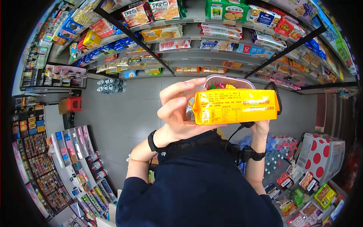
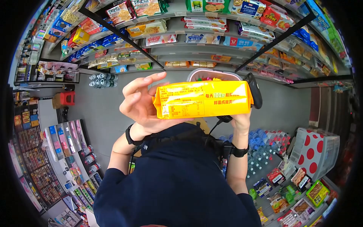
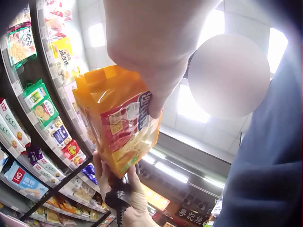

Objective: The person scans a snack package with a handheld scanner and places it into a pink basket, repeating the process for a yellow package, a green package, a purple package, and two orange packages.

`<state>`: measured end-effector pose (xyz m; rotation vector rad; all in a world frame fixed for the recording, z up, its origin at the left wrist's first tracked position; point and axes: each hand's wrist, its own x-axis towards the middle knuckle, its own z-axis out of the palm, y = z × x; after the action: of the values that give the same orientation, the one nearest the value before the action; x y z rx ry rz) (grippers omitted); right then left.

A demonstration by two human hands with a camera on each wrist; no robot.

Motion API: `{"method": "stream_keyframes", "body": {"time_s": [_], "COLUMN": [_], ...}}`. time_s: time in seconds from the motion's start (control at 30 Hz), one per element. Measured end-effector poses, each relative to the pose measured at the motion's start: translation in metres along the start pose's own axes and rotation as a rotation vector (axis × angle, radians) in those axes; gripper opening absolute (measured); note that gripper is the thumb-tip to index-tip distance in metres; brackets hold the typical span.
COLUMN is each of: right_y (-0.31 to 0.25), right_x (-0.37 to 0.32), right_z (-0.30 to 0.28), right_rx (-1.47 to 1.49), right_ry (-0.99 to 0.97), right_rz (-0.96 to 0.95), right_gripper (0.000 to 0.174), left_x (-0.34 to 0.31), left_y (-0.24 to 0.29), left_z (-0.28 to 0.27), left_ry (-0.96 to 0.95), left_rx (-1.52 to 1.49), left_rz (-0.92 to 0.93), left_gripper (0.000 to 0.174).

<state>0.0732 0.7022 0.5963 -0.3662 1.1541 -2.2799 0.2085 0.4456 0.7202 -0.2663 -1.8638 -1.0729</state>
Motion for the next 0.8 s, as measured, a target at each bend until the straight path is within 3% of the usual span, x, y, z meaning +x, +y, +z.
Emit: {"method": "stream_keyframes", "body": {"time_s": [0.07, 0.27, 0.8], "right_y": [0.0, -0.013, -0.009], "right_x": [0.001, 0.013, 0.017], "right_z": [0.0, 0.023, 0.022], "right_rx": [0.026, 0.109, 0.03], "right_ry": [-0.059, -0.14, -0.207], "right_rz": [-0.052, -0.033, -0.056], "right_gripper": [0.059, 0.058, 0.067], "left_x": [-0.004, -0.008, -0.015], "left_y": [-0.004, -0.006, -0.006], "left_z": [0.002, -0.001, -0.001], "left_ry": [0.027, 0.018, 0.089], "left_rx": [0.011, -0.007, 0.072], "left_rz": [0.074, 0.098, 0.204], "left_gripper": [0.105, 0.08, 0.048]}}
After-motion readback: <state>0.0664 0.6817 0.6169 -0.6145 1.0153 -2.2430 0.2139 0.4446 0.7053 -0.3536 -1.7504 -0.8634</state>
